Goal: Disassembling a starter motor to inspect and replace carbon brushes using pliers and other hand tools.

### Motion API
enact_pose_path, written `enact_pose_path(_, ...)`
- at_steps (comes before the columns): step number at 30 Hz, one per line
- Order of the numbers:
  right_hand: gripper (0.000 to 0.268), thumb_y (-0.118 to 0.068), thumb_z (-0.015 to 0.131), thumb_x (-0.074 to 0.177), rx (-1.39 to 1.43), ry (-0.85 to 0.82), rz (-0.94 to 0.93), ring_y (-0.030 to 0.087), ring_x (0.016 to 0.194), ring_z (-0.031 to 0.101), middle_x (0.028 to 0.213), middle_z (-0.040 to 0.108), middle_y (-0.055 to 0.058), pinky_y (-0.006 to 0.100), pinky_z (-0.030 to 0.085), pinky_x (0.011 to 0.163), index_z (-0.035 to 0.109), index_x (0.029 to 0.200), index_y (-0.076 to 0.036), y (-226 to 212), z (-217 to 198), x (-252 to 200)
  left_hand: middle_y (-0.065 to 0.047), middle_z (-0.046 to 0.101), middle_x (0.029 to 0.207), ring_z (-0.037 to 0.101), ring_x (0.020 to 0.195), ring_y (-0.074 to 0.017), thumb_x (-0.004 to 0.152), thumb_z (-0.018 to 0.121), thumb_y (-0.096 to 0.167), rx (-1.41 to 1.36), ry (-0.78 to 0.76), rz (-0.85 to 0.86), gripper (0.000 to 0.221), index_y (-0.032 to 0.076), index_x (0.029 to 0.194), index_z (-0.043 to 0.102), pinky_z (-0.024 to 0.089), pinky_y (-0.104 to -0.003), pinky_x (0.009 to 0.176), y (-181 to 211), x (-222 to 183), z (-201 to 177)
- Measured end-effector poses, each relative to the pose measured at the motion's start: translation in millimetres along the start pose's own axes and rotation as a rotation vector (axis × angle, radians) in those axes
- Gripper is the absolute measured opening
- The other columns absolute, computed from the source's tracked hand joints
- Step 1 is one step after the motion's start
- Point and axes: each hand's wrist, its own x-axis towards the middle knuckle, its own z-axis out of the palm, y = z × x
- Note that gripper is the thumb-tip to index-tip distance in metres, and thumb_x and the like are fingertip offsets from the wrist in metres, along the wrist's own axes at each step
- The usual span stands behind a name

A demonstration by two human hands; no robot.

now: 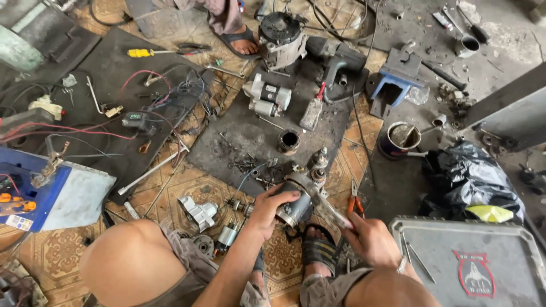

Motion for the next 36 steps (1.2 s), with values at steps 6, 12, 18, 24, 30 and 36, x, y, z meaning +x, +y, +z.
enact_pose_path(6, 0.016, -0.026, 0.072, 0.086, -0.081, 0.019, 0.022, 0.035, 0.053, 0.064, 0.061, 0.070, 0.010, 0.044, 0.050, 0.056, 0.062, 0.085, -0.013, 4, 10, 2, -0.016, 0.075, 0.100, 0.068, 0.083, -0.0252, 0.078, 0.074, 0.011, -0.054, 0.007, -0.062, 0.033, 0.000, 0.110, 0.076, 0.050, -0.032, 0.065, -6, 7, -10)
enact_pose_path(12, 0.040, -0.009, 0.070, 0.087, 0.285, 0.423, -0.205, 0.027, 0.115, 0.071, 0.129, 0.071, 0.013, 0.034, 0.054, 0.095, 0.066, 0.126, 0.000, 3, 30, -17, -0.016, 0.069, 0.102, 0.064, 0.080, -0.0227, 0.082, 0.070, 0.019, -0.186, -0.183, -0.074, 0.037, 0.002, 0.115, 0.065, 0.049, -0.032, 0.063, -21, 25, -37)
enact_pose_path(18, 0.049, -0.057, 0.075, 0.082, 0.058, 0.043, 0.768, 0.024, 0.056, 0.060, 0.062, 0.069, 0.009, 0.034, 0.051, 0.059, 0.078, 0.078, -0.008, 161, 175, -47, -0.028, 0.064, 0.125, 0.067, 0.105, -0.0412, 0.078, 0.079, 0.033, -0.443, -0.585, -0.170, 0.081, -0.007, 0.143, 0.050, 0.058, -0.045, 0.086, -43, 29, -49)
enact_pose_path(24, 0.063, -0.080, 0.045, 0.085, -0.382, -0.094, 0.679, 0.017, 0.131, 0.062, 0.130, 0.071, -0.013, 0.038, 0.051, 0.114, 0.061, 0.133, -0.042, 172, 186, -79, -0.026, 0.064, 0.129, 0.066, 0.115, -0.0360, 0.078, 0.079, 0.023, -0.434, -0.631, -0.162, 0.077, -0.006, 0.143, 0.050, 0.055, -0.039, 0.094, -66, 32, -49)
enact_pose_path(30, 0.105, -0.026, 0.083, 0.082, 1.266, 0.056, -0.128, 0.037, 0.124, 0.053, 0.152, 0.040, 0.028, 0.046, 0.058, 0.089, 0.018, 0.160, 0.001, 76, 84, -13, -0.019, 0.062, 0.137, 0.061, 0.119, -0.0337, 0.069, 0.078, -0.002, -0.255, -0.496, -0.173, 0.084, 0.008, 0.149, 0.052, 0.048, -0.049, 0.108, -97, 36, -32)
enact_pose_path(36, 0.094, -0.011, 0.093, 0.063, 0.996, -0.088, 0.222, 0.026, 0.114, 0.069, 0.131, 0.072, 0.018, 0.036, 0.054, 0.102, 0.052, 0.146, 0.002, -6, 35, 10, -0.023, 0.062, 0.132, 0.061, 0.120, -0.0341, 0.062, 0.083, -0.005, 0.047, -0.399, -0.130, 0.091, 0.001, 0.145, 0.047, 0.049, -0.043, 0.107, -109, 42, -19)
